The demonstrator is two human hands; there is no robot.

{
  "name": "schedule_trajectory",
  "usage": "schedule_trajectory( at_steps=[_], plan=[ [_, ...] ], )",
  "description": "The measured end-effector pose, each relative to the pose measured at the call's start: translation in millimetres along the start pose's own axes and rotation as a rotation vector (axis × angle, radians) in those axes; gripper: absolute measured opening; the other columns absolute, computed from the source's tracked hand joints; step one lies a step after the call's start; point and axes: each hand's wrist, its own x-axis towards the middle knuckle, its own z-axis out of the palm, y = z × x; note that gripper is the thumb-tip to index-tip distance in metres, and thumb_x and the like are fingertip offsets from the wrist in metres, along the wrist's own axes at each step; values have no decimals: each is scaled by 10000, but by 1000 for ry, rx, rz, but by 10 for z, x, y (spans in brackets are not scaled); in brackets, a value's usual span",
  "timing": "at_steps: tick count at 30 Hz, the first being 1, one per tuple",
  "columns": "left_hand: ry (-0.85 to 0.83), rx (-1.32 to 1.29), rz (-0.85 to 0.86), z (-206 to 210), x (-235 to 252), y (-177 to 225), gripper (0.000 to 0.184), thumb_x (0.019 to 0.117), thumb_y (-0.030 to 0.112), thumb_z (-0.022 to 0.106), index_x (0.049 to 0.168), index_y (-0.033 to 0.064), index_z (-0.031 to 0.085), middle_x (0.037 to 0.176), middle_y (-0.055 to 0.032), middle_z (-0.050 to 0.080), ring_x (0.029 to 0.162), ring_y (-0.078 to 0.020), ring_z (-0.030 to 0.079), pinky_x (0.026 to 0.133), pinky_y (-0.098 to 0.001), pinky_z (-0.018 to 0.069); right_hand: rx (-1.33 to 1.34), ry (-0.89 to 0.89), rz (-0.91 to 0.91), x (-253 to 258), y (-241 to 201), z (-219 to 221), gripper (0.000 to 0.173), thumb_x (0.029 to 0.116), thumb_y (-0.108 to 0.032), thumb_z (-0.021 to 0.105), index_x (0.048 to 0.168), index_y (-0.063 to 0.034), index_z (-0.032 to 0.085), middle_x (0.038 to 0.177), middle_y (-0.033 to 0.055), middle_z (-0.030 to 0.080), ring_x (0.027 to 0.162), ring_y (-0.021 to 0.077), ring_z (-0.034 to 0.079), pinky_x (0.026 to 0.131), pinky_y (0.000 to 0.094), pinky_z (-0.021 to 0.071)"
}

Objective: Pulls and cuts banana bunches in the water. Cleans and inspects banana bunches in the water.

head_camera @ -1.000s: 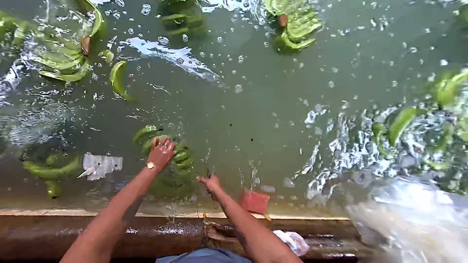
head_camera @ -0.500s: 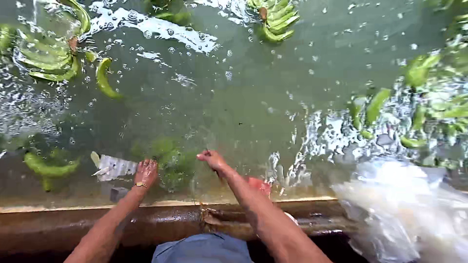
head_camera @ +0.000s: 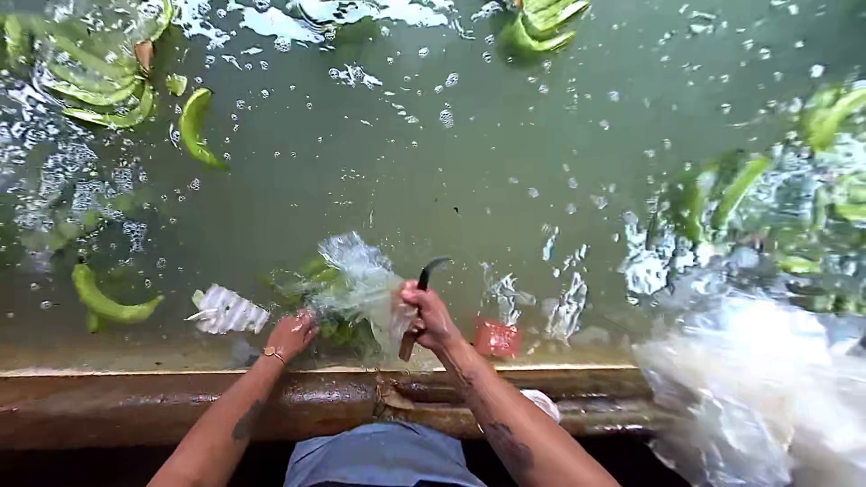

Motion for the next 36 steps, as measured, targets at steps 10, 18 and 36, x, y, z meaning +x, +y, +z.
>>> schedule_trajectory(
  at_steps=[10,18,36],
  plan=[
    [77,62,196,336,-133,533,474,1032,421,482,1160,34,723,1174,-237,713,1146,-457,658,984,-685,454,-53,17,-1147,-428,-2322,71,393,1113,-267,265,927,-141,588,688,-37,616,553,41,563,531,207,521],
    [215,-397,11,361,141,526,511,1071,300,402,1100,-126,681,1071,-327,684,1103,-456,654,1013,-594,462,24,1019,-1075,-2743,-2050,-2265,501,1094,-477,224,752,-209,474,487,-104,410,428,8,437,473,180,441],
    [45,-253,-416,-311,591,198,527,1112,307,400,1463,-83,449,1443,-345,497,1382,-474,466,1162,-597,342,-1037,203,434,203,582,-1412,406,1104,-277,478,1374,14,566,1234,247,637,930,306,687,846,462,574]
  ],
)
